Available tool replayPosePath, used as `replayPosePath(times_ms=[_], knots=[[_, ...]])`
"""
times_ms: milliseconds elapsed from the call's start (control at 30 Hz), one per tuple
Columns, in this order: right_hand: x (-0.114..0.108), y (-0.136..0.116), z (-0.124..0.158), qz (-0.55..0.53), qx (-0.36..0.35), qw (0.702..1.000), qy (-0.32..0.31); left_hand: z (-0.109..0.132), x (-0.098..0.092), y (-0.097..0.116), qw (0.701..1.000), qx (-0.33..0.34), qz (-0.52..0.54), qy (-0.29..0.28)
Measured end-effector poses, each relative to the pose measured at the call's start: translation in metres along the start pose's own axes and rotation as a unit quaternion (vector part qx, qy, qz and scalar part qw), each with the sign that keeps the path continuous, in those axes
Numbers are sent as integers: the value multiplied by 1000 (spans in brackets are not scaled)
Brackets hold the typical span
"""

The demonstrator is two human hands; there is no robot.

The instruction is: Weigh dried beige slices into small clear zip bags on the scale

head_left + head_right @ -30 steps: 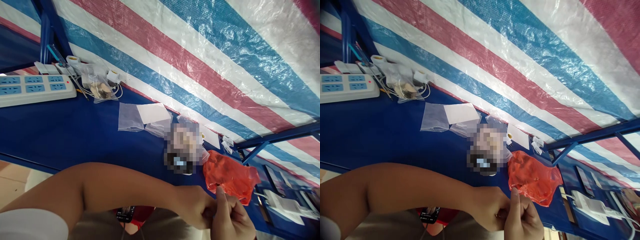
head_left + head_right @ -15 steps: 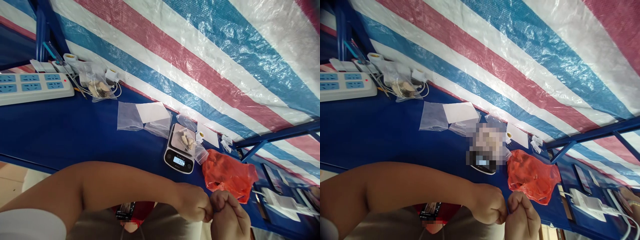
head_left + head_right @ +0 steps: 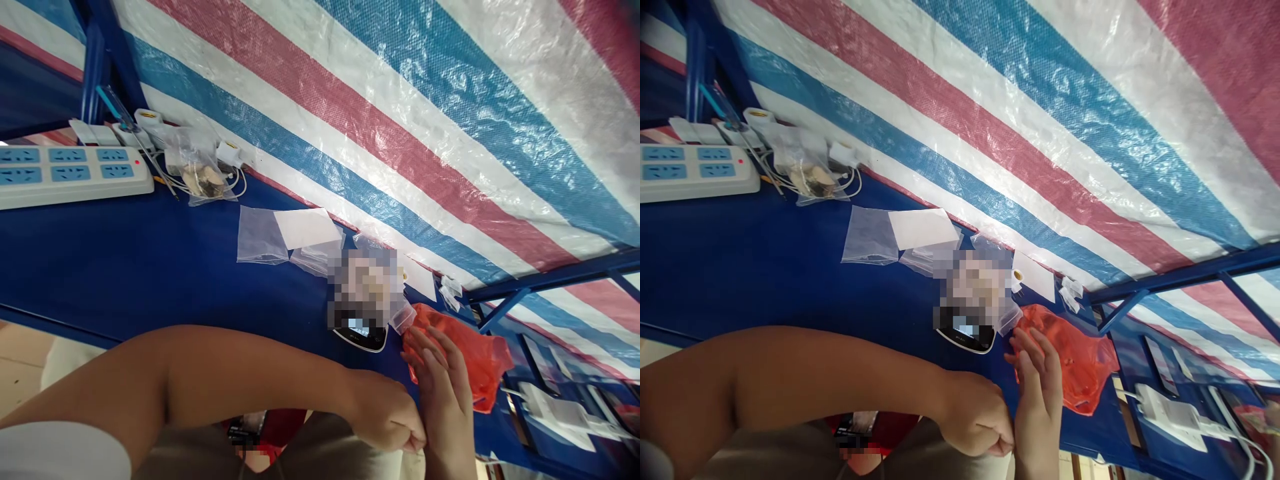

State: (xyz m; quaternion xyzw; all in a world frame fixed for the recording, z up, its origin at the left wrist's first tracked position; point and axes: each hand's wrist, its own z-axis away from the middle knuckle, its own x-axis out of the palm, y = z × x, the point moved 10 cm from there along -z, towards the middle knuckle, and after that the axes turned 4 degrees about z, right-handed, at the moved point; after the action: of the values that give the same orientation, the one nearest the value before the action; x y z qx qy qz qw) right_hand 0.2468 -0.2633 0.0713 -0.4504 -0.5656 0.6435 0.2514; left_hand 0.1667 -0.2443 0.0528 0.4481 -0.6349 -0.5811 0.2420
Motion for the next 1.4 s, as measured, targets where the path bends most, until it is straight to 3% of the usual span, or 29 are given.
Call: replayPosePath(times_ms=[133,333,500,667,867,1067,1167,1267,1400], knots=[[22,-4,-29,-2,16,999,-48,1,-6,-12,998,-14,-40,49],[53,-25,-51,-87,11,994,-68,-6,3,-27,997,-44,-65,9],[56,-78,-30,-154,-62,985,-45,0,-7,-15,996,3,-70,59],[36,-110,2,-82,-97,992,-3,5,-4,-10,993,-2,-101,53],[34,-95,5,-4,-37,996,-75,-1,1,-21,987,-63,-143,41],[48,-104,-21,-101,-97,988,-58,-1,2,-23,987,-62,-141,49],[54,-62,-25,-91,-8,993,-73,-2,0,-21,986,-55,-149,53],[39,-16,-12,-38,75,996,-38,-3,1,-19,985,-48,-157,46],[7,-3,19,35,31,998,45,-3,-1,-13,982,-30,-179,48]])
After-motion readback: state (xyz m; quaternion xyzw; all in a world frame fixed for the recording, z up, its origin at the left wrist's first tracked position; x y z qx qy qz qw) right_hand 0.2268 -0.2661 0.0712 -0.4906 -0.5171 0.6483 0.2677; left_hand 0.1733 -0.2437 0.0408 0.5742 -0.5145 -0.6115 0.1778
